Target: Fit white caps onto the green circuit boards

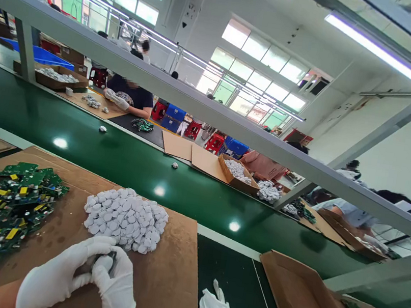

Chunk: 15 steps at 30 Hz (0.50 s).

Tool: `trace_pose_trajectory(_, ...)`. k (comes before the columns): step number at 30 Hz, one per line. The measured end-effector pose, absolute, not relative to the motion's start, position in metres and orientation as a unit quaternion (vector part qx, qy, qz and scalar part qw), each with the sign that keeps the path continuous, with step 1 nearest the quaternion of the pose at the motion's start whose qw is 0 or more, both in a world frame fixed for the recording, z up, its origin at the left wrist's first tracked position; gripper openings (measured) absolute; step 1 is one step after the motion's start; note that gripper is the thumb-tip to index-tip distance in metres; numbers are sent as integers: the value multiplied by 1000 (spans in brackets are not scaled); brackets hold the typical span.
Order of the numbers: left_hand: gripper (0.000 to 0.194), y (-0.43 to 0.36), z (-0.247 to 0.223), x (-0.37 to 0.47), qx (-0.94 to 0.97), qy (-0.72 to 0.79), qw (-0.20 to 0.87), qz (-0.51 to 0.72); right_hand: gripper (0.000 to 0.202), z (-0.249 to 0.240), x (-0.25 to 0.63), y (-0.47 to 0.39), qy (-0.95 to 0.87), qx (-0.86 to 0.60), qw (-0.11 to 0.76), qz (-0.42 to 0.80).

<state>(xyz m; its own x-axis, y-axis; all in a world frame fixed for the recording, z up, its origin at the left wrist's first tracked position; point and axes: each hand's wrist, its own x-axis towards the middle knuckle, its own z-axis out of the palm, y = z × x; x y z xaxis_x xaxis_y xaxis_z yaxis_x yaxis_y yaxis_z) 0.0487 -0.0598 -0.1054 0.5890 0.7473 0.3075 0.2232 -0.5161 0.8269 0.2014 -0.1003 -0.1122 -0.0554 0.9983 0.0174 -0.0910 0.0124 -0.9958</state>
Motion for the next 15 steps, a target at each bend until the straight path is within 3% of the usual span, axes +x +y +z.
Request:
trace_pose_trajectory(9,55,-57,-86,48,844,248,319,352,38,-99,192,-107,-382,-424,557,604)
trace_pose_trajectory(15,55,-58,-96,48,842,258,299,367,32,-88,190,-109,-355,-413,566,618)
